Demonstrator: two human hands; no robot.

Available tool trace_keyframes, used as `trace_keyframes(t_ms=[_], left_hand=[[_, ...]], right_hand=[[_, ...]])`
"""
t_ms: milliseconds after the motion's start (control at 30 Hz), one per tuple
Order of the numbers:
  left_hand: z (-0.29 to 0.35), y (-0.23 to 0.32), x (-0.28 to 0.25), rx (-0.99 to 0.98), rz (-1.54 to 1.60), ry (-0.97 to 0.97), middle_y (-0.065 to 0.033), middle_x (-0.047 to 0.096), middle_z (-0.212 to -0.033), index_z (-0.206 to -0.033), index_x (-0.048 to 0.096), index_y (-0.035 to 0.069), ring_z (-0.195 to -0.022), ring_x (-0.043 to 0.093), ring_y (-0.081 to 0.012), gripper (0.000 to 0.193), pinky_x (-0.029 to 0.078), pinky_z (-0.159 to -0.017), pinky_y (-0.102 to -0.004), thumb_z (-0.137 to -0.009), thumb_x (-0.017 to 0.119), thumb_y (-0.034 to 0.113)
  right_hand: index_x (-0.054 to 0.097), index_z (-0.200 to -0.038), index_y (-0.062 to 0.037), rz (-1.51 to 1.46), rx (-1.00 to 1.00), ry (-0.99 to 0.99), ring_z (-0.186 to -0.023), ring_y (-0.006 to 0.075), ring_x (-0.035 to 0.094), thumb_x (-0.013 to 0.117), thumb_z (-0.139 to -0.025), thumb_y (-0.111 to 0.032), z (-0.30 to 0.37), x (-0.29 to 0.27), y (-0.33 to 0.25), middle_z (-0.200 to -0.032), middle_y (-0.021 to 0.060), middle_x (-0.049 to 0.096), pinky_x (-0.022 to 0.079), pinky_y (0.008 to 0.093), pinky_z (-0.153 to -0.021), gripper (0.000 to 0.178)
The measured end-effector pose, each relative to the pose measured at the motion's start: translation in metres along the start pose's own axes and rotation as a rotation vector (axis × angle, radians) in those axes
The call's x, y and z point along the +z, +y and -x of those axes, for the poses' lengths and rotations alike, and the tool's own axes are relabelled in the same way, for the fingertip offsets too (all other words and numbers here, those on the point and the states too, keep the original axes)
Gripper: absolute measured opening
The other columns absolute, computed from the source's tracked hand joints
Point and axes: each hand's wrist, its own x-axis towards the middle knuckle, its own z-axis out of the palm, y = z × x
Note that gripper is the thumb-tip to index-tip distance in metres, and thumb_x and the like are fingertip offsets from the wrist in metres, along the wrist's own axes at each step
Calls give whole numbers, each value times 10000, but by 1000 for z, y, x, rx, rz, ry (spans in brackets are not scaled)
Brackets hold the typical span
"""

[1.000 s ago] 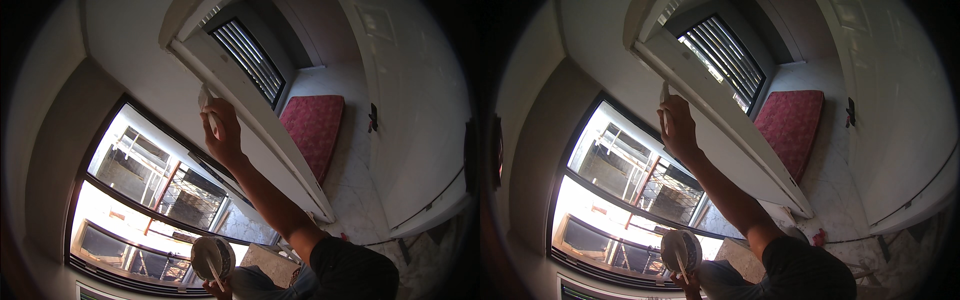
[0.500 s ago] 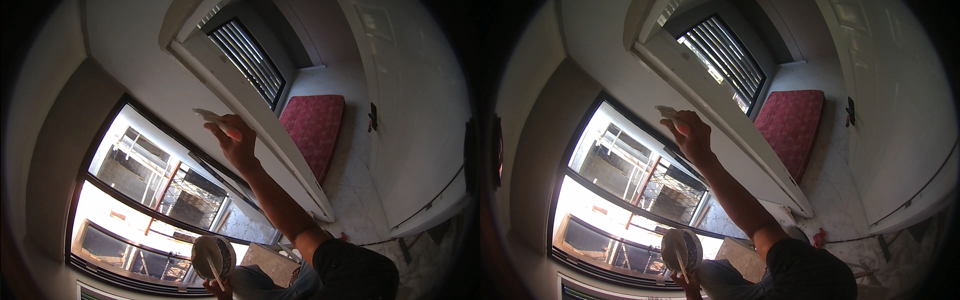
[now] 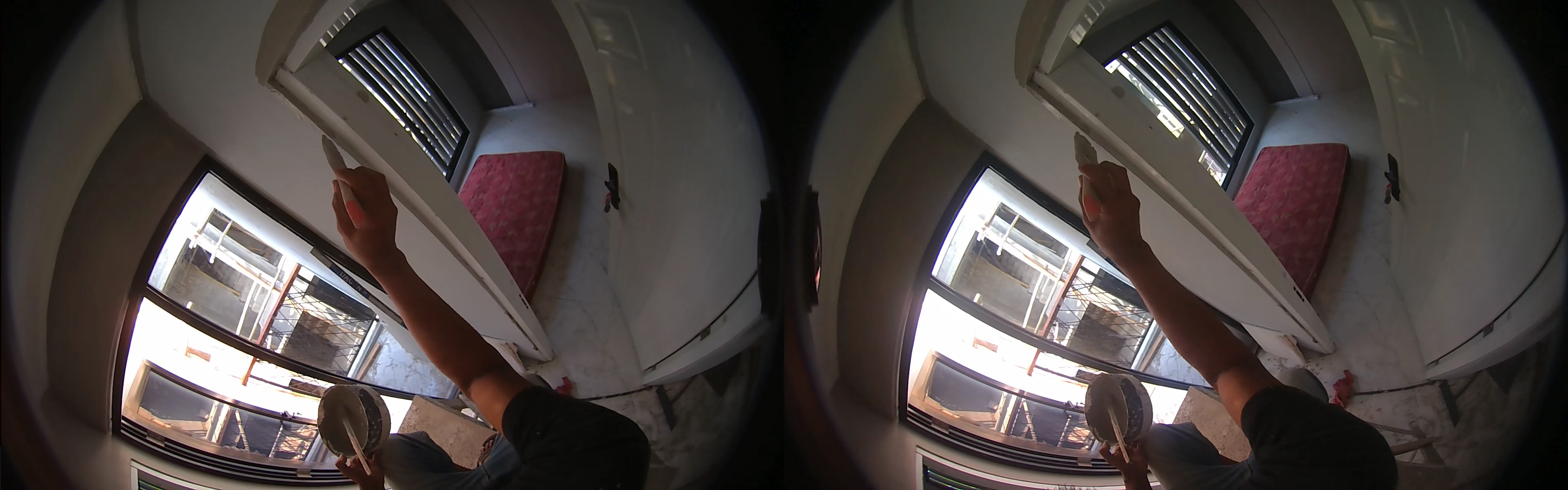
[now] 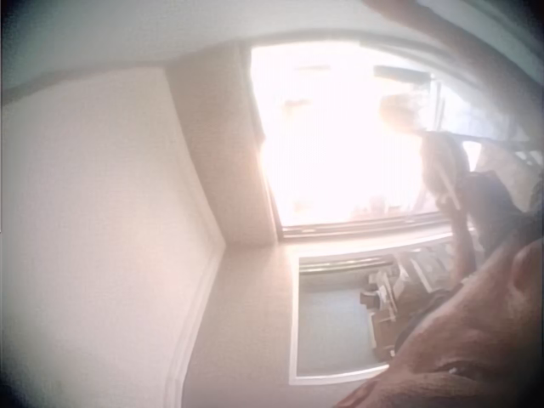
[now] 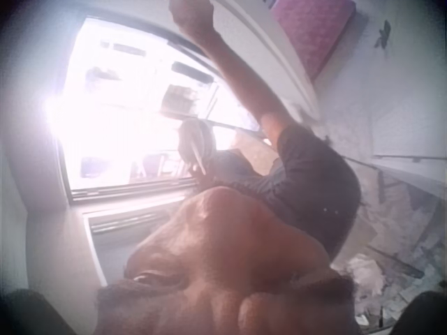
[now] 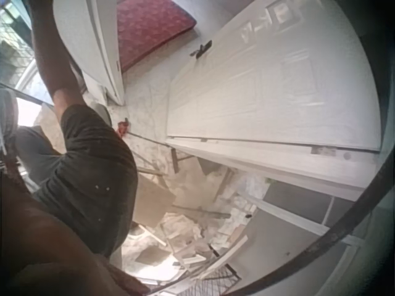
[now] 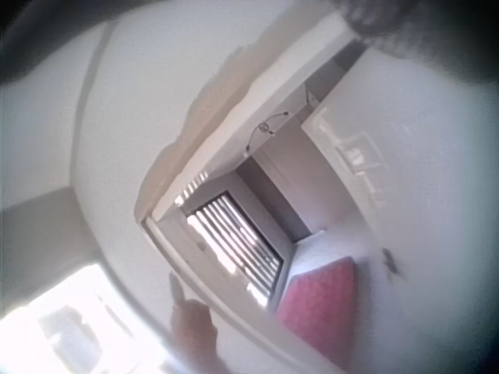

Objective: The person applies white paint to a door frame using a brush and then wipes the top edge of the frame with a cloth.

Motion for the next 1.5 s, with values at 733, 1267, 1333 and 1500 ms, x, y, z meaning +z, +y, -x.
trace_keyframes(t_ms=[733,1267,1333,1500], left_hand=[[-21,32,4,-745,842,190,-193,592,-1274,-1322,516,3,-1137,571,-307,759,448,-971,-457,-807,460,558],[-22,32,4,-744,846,192,-180,606,-1245,-1295,533,19,-1103,588,-313,723,482,-912,-460,-809,470,551],[-24,40,13,-743,857,197,-183,601,-1255,-1304,530,20,-1118,586,-312,725,480,-923,-458,-816,465,553],[-16,33,11,-514,582,104,-190,552,-1337,-1347,498,25,-1181,559,-313,740,450,-981,-467,-827,467,550]], right_hand=[[578,-1146,-137,29,156,-115,-829,354,664,677,-839,-21,-14,38,-16,-1093,159,531,600,412,-673,343],[579,-1128,-129,12,203,-105,-797,361,657,646,-887,-65,-11,38,-14,-1061,159,540,583,422,-654,259],[580,-1127,-128,12,193,-107,-798,360,657,646,-888,-64,-10,36,-13,-1060,160,541,581,419,-650,256],[579,-1128,-121,21,167,-78,-809,351,661,654,-881,-55,-12,39,-13,-1064,157,544,581,413,-652,267]])
